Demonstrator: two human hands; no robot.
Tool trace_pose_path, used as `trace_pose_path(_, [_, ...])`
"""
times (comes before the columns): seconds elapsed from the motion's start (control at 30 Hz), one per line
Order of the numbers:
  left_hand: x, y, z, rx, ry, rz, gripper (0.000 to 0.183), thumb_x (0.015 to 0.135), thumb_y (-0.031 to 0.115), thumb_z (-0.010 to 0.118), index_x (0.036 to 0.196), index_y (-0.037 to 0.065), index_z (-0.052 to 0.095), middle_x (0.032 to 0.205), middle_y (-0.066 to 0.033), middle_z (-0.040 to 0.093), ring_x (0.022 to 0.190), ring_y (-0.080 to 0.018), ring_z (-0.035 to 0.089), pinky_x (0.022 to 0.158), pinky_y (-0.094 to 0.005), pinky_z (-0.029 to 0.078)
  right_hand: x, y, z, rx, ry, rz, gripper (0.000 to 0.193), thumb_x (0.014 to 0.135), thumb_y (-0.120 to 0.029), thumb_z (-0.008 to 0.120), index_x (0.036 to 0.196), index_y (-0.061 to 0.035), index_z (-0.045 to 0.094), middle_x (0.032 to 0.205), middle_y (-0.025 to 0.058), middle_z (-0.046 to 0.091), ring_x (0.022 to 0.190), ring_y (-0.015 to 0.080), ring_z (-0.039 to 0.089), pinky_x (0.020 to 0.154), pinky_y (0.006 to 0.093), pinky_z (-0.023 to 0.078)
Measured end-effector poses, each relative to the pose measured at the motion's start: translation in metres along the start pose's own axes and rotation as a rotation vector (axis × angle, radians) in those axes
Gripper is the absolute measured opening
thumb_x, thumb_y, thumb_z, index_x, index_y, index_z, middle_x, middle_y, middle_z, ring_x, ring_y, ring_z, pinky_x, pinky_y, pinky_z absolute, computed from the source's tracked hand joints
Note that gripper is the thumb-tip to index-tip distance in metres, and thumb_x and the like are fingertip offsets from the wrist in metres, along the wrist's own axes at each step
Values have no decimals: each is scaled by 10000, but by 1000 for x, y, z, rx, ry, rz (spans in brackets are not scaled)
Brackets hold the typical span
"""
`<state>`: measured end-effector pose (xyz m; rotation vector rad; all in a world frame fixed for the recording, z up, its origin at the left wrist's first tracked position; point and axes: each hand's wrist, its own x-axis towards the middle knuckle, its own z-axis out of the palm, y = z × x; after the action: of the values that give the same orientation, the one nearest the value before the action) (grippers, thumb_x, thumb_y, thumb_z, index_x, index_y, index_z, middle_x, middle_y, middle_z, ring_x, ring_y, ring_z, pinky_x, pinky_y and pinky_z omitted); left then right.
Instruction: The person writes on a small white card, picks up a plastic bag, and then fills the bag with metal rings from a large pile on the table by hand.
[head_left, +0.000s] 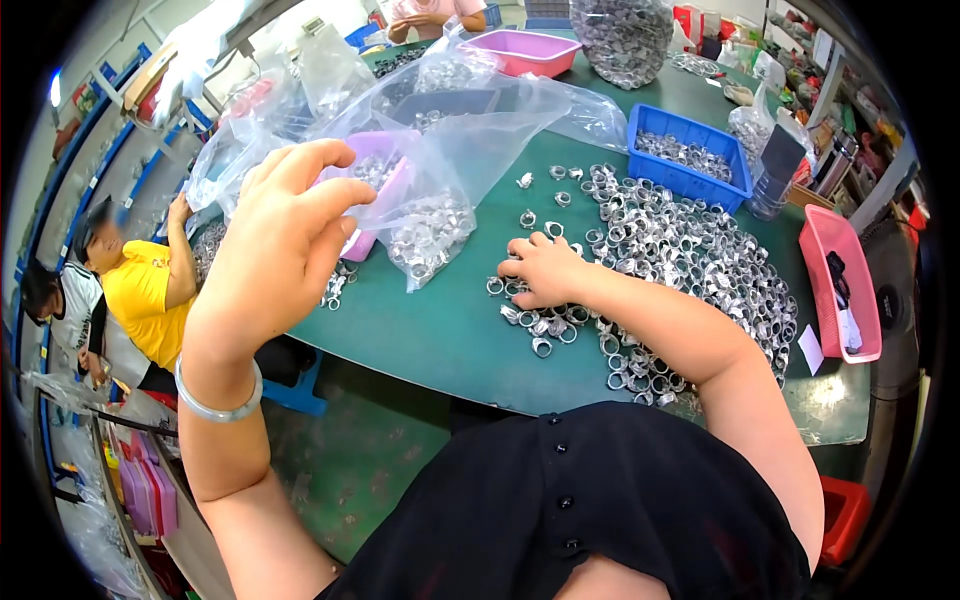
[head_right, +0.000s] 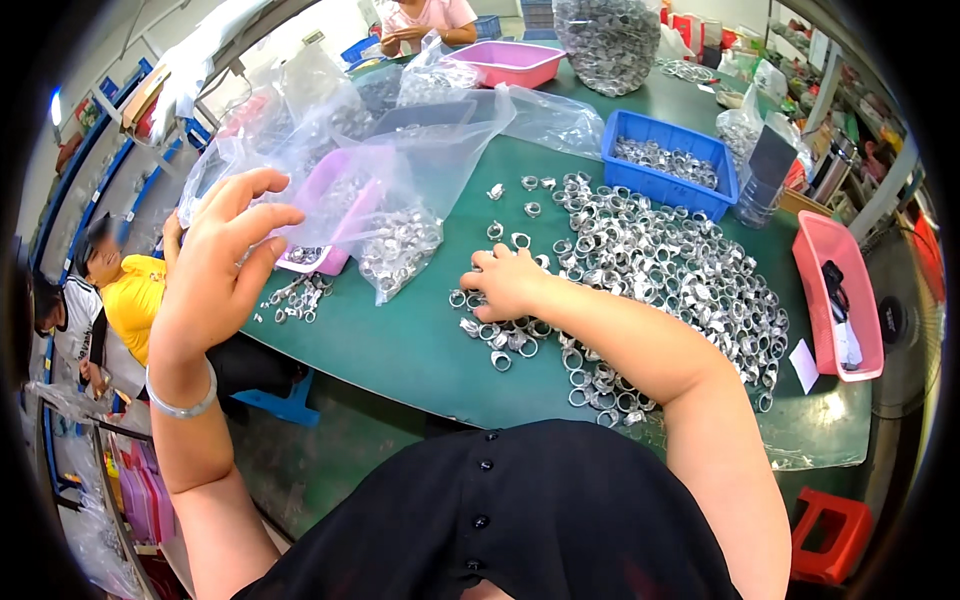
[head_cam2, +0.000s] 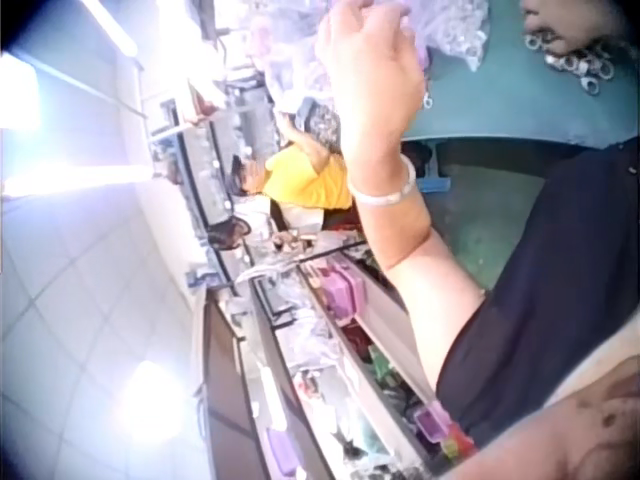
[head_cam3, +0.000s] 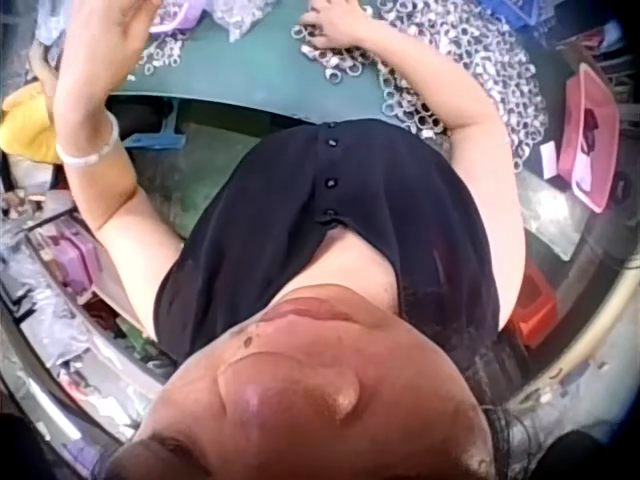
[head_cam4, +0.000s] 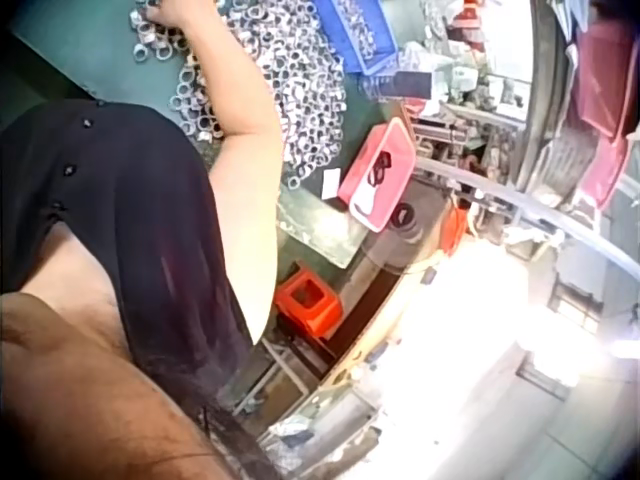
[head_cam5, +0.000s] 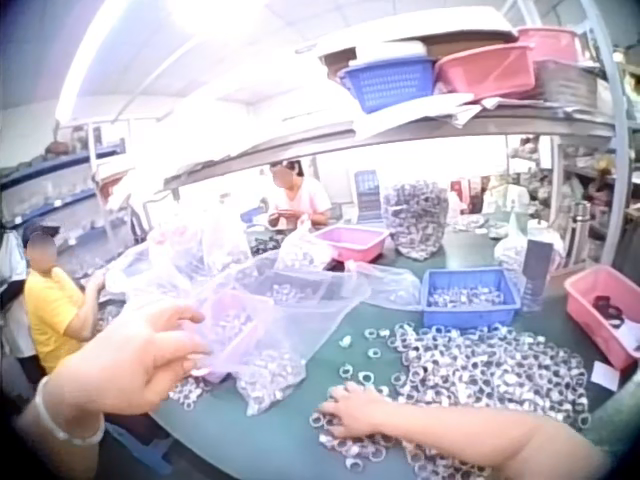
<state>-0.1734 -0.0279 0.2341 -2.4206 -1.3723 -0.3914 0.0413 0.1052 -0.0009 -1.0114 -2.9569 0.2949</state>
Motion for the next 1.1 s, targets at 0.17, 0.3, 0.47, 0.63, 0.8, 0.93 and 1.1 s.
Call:
trace_pose_path(0.17, [-1,8,6,89,92,57,246,743,-5,590,982,50,613,1142,-134,550,1071,-332,500,908,-395,373,-1,8,-1,34,55,-45,472,703,-356,692,1134,-204,574,1150,104,474,1053,321,478,808,469,480])
trace_pose_path(0.3, [-7,25,26,66,412,192,240,697,42,642,936,37,624,1036,-131,574,921,-298,551,800,-395,420,-2,9,-2,8,69,-54,477,681,-333,704,1120,-205,570,1131,111,474,1041,329,487,796,455,495])
trace_pose_path(0.47, [-35,53,107,-346,95,221,290,723,123,674,994,41,609,1085,-157,557,945,-309,544,811,-416,422,-3,15,-5,53,141,-36,544,643,-250,724,1153,-233,538,1118,121,483,996,324,539,784,420,506])
trace_pose_path(0.63, [-61,53,209,-469,-230,-184,656,759,381,705,1283,60,474,1387,-240,332,1261,-421,340,1032,-473,304,0,18,-5,81,223,-34,490,669,-187,685,1137,-216,541,1072,133,512,936,332,588,747,424,511])
trace_pose_path(0.8, [-50,63,217,-509,55,-107,522,713,287,746,1132,33,566,1258,-191,476,1128,-372,464,947,-456,378,3,23,-1,173,236,3,408,684,-157,640,1082,-176,554,1028,140,537,897,330,604,733,427,498])
trace_pose_path(0.93, [5,48,113,-213,557,152,278,682,140,714,930,41,638,1102,-152,564,1025,-320,517,862,-456,396,-1,38,4,308,334,30,396,676,-154,625,1065,-177,557,1028,123,546,904,328,589,757,417,485])
trace_pose_path(1.1, [77,-11,28,228,330,194,186,781,184,605,883,45,673,1125,-151,583,997,-314,576,846,-413,440,-6,46,-18,622,452,43,402,630,-111,634,1026,-78,573,897,134,579,825,297,582,736,377,470])
